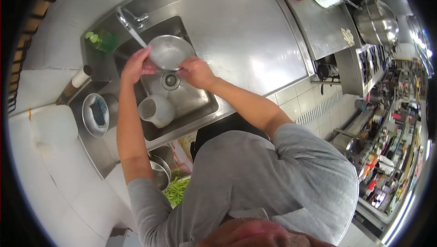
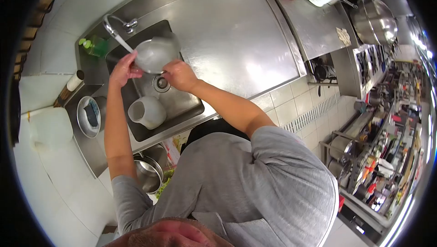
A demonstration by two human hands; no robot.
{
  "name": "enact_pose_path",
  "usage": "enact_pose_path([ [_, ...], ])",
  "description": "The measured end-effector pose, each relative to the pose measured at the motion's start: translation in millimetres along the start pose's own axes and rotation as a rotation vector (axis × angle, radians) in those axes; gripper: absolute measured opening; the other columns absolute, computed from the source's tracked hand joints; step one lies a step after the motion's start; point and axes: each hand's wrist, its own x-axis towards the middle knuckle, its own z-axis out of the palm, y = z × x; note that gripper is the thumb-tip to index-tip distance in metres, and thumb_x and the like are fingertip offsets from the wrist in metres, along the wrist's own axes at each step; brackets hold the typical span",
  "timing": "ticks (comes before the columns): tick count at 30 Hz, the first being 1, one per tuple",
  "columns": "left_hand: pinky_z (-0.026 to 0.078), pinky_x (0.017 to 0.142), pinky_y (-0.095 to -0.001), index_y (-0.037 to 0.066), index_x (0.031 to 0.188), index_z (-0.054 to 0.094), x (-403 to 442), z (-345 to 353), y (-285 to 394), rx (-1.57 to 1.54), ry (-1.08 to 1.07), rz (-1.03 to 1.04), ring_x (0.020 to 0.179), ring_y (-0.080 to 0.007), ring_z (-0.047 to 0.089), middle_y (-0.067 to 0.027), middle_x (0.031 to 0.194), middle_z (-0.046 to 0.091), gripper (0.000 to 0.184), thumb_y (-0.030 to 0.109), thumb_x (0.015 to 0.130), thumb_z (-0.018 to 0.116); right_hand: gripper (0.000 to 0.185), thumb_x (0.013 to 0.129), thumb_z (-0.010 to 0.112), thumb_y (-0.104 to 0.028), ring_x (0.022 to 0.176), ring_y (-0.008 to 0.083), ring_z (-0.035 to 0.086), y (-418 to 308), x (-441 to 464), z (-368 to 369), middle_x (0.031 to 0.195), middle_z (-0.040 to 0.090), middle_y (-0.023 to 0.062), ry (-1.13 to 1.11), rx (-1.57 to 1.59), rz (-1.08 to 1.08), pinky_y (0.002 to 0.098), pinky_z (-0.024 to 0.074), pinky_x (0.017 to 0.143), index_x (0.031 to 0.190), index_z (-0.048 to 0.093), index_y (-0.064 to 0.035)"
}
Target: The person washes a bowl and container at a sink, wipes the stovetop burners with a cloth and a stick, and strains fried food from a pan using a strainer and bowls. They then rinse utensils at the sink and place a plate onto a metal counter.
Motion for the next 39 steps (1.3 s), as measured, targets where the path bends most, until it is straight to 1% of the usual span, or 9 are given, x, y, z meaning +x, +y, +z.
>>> enact_pose_path([
  [1, 0.059, 0.075, -0.0405, 0.004, 0.128, 0.056, 3.6, 6.6, 9.7, -0.032, -0.073, 0.037, 0.092, -0.0277, 0.068, -0.0161, 0.107, 0.065, 0.067, 0.061, 0.092, 0.057, 0.017, 0.083, 0.074, -0.021, 0.078, 0.0282, 0.066, -3.2, -6.7, -13.0, 0.084, 0.070, 0.0111, 0.087, 0.104, 0.135, 0.0387, 0.0542, 0.071, 0.094, 0.072, -0.0071],
  [6, 0.053, 0.092, -0.0407, -0.006, 0.133, 0.051, 37.8, 34.0, 35.7, -0.126, -0.096, 0.124, 0.110, -0.0302, 0.064, -0.0229, 0.124, 0.062, 0.079, 0.064, 0.097, 0.042, 0.016, 0.086, 0.075, -0.016, 0.065, 0.0103, 0.059, -19.7, -33.9, -91.1, 0.074, 0.068, 0.0038, 0.478, 0.902, 0.739, 0.0307, 0.0497, 0.061, 0.087, 0.071, -0.0004],
  [9, 0.048, 0.100, -0.0417, -0.006, 0.134, 0.051, 48.5, 36.8, 36.2, -0.177, -0.112, 0.103, 0.116, -0.0319, 0.061, -0.0216, 0.127, 0.062, 0.082, 0.066, 0.099, 0.030, 0.016, 0.085, 0.075, -0.013, 0.067, 0.0100, 0.060, -25.7, -45.4, -113.2, 0.077, 0.069, 0.0027, 0.499, 0.850, 0.764, 0.0294, 0.0491, 0.061, 0.085, 0.071, 0.0020],
  [12, 0.047, 0.098, -0.0396, -0.005, 0.132, 0.054, 42.3, 24.5, 28.3, -0.167, -0.015, 0.052, 0.115, -0.0301, 0.061, -0.0199, 0.126, 0.062, 0.076, 0.061, 0.101, 0.031, 0.017, 0.085, 0.075, -0.016, 0.067, 0.0105, 0.061, -31.1, -43.2, -107.9, 0.075, 0.069, 0.0041, 0.289, 0.500, 0.661, 0.0309, 0.0500, 0.062, 0.087, 0.071, 0.0001],
  [16, 0.047, 0.096, -0.0362, -0.004, 0.129, 0.057, 12.2, -16.2, 7.6, -0.121, 0.096, 0.104, 0.111, -0.0250, 0.063, -0.0158, 0.122, 0.065, 0.067, 0.055, 0.102, 0.038, 0.016, 0.081, 0.072, -0.019, 0.080, 0.0347, 0.067, -32.7, -26.1, -60.3, 0.083, 0.070, 0.0153, -0.055, -0.019, 0.181, 0.0444, 0.0537, 0.073, 0.086, 0.070, -0.0038],
  [23, 0.049, 0.080, -0.0244, 0.001, 0.118, 0.066, -157.4, -10.7, -24.2, 0.234, 0.482, 0.472, 0.088, -0.0105, 0.063, -0.0037, 0.099, 0.071, 0.041, 0.036, 0.098, 0.060, 0.012, 0.080, 0.064, -0.019, 0.092, 0.0330, 0.066, 7.5, 19.8, 49.6, 0.089, 0.070, 0.0119, -0.306, -0.327, -0.234, 0.0452, 0.0549, 0.081, 0.082, 0.068, -0.0078],
  [31, 0.051, 0.065, -0.0313, -0.001, 0.094, 0.066, -183.4, 16.9, -213.8, 0.779, 0.380, 0.031, 0.074, -0.0164, 0.065, -0.0096, 0.086, 0.069, 0.047, 0.045, 0.087, 0.071, 0.011, 0.079, 0.060, -0.017, 0.090, 0.0322, 0.065, 15.4, 26.3, 64.5, 0.085, 0.068, 0.0136, -0.288, -0.314, -0.391, 0.0454, 0.0512, 0.083, 0.078, 0.065, -0.0072],
  [37, 0.055, 0.056, -0.0313, -0.002, 0.090, 0.065, -122.0, 28.5, -233.6, -0.147, 0.399, -0.230, 0.067, -0.0197, 0.068, -0.0105, 0.082, 0.068, 0.037, 0.034, 0.086, 0.074, 0.011, 0.078, 0.062, -0.018, 0.084, 0.0322, 0.063, 10.7, 25.5, 49.1, 0.078, 0.065, 0.0124, -0.119, -0.234, -0.393, 0.0440, 0.0501, 0.080, 0.075, 0.064, -0.0075],
  [39, 0.057, 0.056, -0.0309, -0.002, 0.092, 0.064, -112.3, 35.4, -221.3, -0.111, 0.339, -0.189, 0.067, -0.0199, 0.068, -0.0097, 0.083, 0.068, 0.035, 0.031, 0.086, 0.074, 0.012, 0.077, 0.065, -0.018, 0.083, 0.0330, 0.063, 11.7, 20.1, 29.3, 0.079, 0.065, 0.0130, -0.098, -0.141, -0.341, 0.0442, 0.0500, 0.080, 0.075, 0.064, -0.0064],
])
